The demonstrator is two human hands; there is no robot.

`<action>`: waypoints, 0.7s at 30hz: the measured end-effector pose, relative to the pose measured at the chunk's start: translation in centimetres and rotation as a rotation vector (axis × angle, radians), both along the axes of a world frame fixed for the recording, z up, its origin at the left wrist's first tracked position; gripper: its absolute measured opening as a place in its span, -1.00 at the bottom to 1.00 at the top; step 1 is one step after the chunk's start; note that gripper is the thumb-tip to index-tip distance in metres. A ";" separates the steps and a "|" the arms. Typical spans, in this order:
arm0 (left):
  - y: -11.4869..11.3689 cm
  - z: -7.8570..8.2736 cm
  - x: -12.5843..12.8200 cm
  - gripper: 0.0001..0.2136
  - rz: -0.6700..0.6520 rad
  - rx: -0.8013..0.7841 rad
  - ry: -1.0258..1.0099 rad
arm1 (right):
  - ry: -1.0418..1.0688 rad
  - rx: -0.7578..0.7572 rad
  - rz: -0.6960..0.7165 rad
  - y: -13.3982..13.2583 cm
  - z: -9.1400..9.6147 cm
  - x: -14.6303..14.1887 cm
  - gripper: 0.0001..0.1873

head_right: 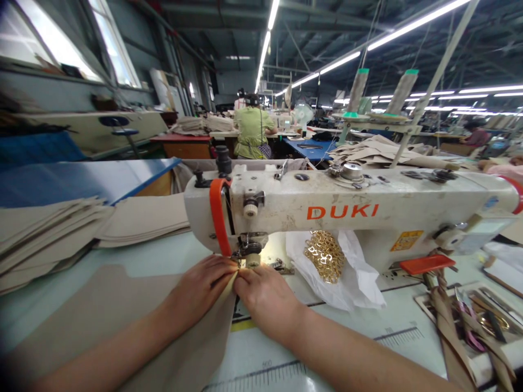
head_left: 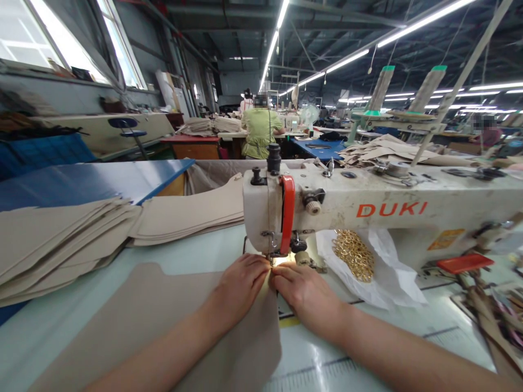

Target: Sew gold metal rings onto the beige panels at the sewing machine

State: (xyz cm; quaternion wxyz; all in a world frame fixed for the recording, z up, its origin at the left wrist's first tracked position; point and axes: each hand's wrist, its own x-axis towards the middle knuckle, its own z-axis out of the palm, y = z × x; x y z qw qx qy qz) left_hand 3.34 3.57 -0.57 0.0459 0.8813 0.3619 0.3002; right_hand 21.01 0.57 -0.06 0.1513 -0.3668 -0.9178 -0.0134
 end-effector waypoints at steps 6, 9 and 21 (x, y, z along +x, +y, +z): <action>-0.2 0.1 0.1 -0.83 0.014 0.040 0.005 | 0.036 0.065 -0.015 -0.3 -0.3 -0.1 -0.89; -0.4 0.1 0.0 -0.81 -0.002 0.062 0.023 | 0.043 0.096 0.001 -0.9 -0.2 0.1 -0.87; -1.6 -0.6 -1.0 -0.72 -0.041 0.113 0.174 | 0.026 0.059 0.125 -1.4 -0.1 0.5 -0.88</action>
